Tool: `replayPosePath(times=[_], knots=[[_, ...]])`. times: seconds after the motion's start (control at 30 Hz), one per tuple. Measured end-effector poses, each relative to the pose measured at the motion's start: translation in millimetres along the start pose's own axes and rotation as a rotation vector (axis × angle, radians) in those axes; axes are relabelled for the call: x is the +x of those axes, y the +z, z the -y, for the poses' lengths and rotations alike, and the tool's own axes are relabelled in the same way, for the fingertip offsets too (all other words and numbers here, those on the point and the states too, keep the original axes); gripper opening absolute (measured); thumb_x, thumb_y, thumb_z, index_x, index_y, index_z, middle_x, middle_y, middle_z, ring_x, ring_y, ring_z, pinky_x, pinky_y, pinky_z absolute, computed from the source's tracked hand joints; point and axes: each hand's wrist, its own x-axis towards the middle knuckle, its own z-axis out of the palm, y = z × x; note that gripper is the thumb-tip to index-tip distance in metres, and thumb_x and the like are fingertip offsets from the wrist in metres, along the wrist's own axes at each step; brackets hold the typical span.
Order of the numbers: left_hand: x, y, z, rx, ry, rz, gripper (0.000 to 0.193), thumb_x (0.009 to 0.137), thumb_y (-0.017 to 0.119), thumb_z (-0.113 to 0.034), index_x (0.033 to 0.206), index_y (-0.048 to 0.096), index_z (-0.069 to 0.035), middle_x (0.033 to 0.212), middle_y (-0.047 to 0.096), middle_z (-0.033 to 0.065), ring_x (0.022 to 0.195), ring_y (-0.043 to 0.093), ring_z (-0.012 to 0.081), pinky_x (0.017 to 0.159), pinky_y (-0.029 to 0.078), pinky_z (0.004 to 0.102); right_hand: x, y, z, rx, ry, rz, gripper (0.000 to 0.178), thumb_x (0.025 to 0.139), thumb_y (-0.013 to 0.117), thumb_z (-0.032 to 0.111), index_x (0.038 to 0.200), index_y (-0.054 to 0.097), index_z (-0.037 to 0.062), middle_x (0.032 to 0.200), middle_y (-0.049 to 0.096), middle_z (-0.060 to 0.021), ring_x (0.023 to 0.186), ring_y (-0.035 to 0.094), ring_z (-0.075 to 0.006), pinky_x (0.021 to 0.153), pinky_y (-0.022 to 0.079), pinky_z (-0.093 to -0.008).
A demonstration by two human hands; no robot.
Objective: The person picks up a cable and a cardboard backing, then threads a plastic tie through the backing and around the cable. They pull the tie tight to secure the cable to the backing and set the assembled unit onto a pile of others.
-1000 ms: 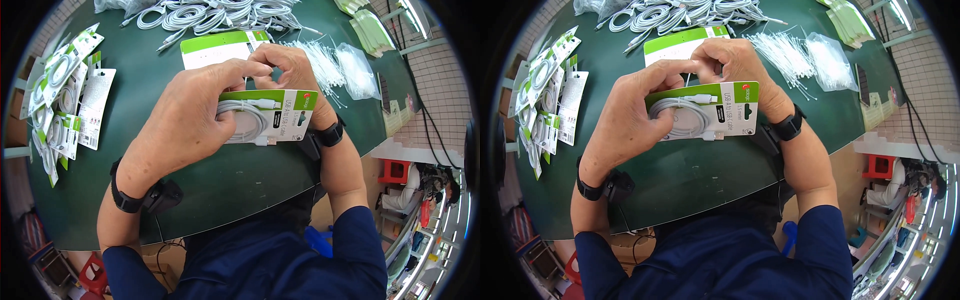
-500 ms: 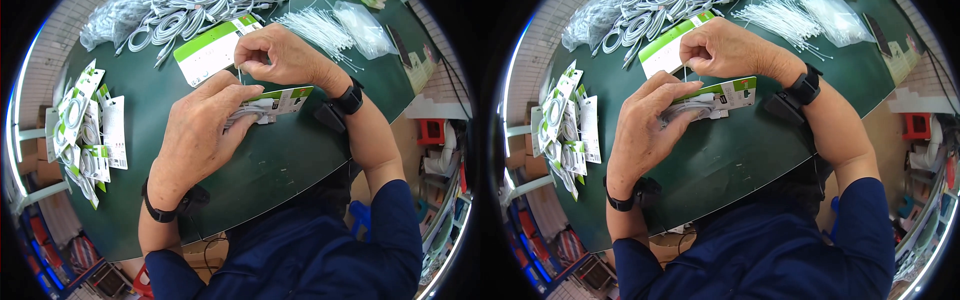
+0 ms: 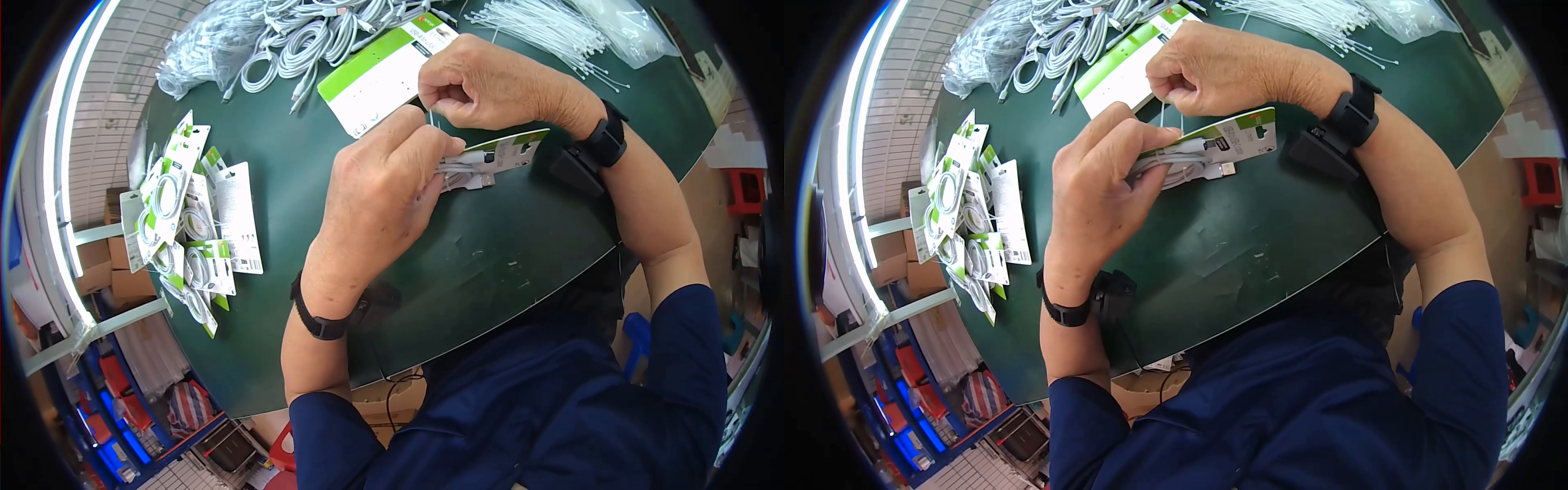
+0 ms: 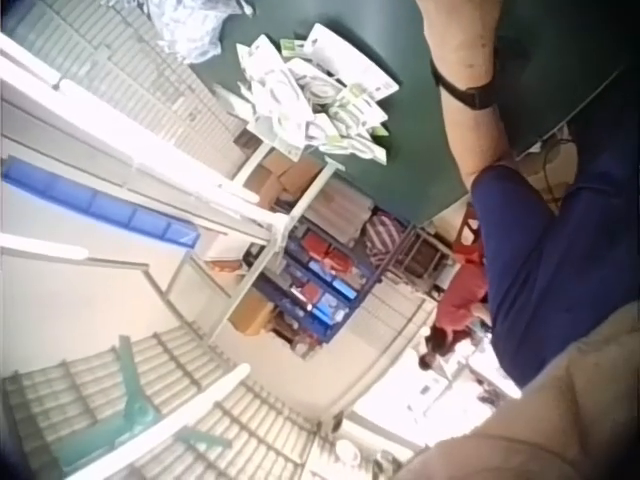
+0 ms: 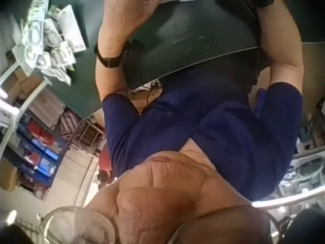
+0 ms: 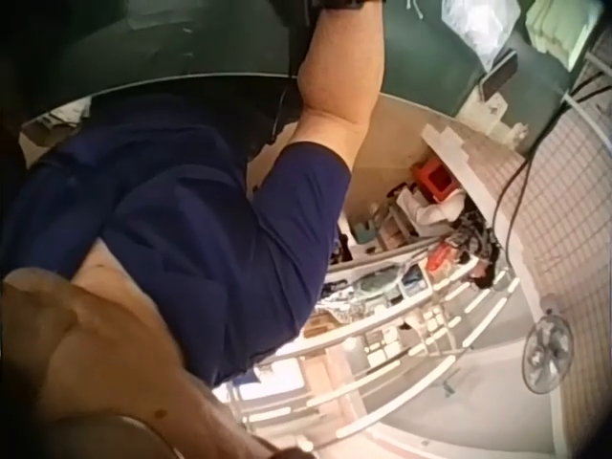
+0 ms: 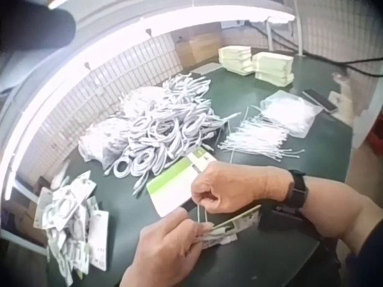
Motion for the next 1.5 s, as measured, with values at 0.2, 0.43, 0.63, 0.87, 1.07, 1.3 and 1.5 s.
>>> replayPosePath(times=[0.2, 0.43, 0.63, 0.87, 1.07, 1.3, 1.5], knots=[[0, -5, 4, -0.005, -0.094, -0.059, 0.037, 0.072, 0.069, 0.009, 0.106, 0.067, -0.005, 0.088, 0.058, 0.0112, 0.077, 0.063, 0.0318, 0.066, 0.051, 0.0396, 5, -5, -3, 0.086, 0.143, 0.016, 0.005, 0.082, 0.065, 0.004, 0.083, 0.063, -0.001, 0.068, 0.061, -0.0094, 0.059, 0.055, -0.0174, 0.058, 0.046, -0.0308], [0, -13, 21, -0.411, -0.338, -0.467, 0.041, 0.079, 0.067, 0.009, 0.119, 0.064, 0.0, 0.098, 0.066, 0.0094, 0.089, 0.068, 0.0183, 0.077, 0.055, 0.0318, 6, -38, -3, 0.539, 0.413, -0.688, 0.018, 0.1, 0.062, 0.017, 0.106, 0.067, 0.0005, 0.089, 0.069, -0.0011, 0.073, 0.061, -0.0076, 0.063, 0.048, -0.0238], [2, -7, 32, -0.785, -0.403, -0.651, 0.049, 0.087, 0.067, 0.005, 0.133, 0.052, 0.01, 0.114, 0.067, 0.0134, 0.099, 0.066, 0.014, 0.09, 0.054, 0.0281, 5, -10, 13, 0.866, 0.41, -0.567, 0.031, 0.102, 0.062, 0.022, 0.122, 0.061, -0.0013, 0.103, 0.069, -0.0049, 0.082, 0.064, -0.0079, 0.067, 0.051, -0.0225], [3, 7, 32, -0.751, -0.331, -0.667, 0.055, 0.09, 0.065, 0.004, 0.143, 0.05, 0.003, 0.118, 0.065, 0.0101, 0.104, 0.065, 0.015, 0.091, 0.053, 0.0298, 10, 15, 45, 0.799, 0.438, -0.225, 0.036, 0.101, 0.062, 0.017, 0.132, 0.057, -0.0021, 0.116, 0.068, -0.0069, 0.097, 0.065, -0.0101, 0.082, 0.055, -0.0274], [-4, 1, 41, -0.34, -0.259, -0.398, 0.039, 0.092, 0.066, 0.002, 0.131, 0.065, -0.004, 0.117, 0.064, 0.0088, 0.105, 0.063, 0.0172, 0.09, 0.051, 0.0298, 8, 12, 44, 0.724, 0.366, -0.185, 0.037, 0.1, 0.062, 0.013, 0.133, 0.055, -0.0033, 0.119, 0.067, -0.0077, 0.104, 0.064, -0.0124, 0.09, 0.055, -0.0303], [-1, 15, 42, -0.459, -0.22, -0.551, 0.026, 0.09, 0.073, -0.004, 0.116, 0.072, -0.004, 0.112, 0.064, 0.0086, 0.101, 0.063, 0.0174, 0.087, 0.05, 0.0283, 8, 12, 47, 0.689, 0.337, -0.178, 0.039, 0.099, 0.063, 0.013, 0.133, 0.053, -0.0026, 0.121, 0.065, -0.009, 0.108, 0.061, -0.0128, 0.093, 0.053, -0.03], [-2, 21, 43, -0.431, -0.215, -0.563, 0.023, 0.09, 0.074, -0.005, 0.113, 0.072, -0.004, 0.111, 0.064, 0.008, 0.1, 0.063, 0.0172, 0.087, 0.05, 0.0285, 5, 13, 49, 0.556, 0.298, -0.155, 0.041, 0.098, 0.065, 0.016, 0.133, 0.054, -0.0021, 0.119, 0.066, -0.0094, 0.107, 0.061, -0.0124, 0.091, 0.053, -0.0296]])
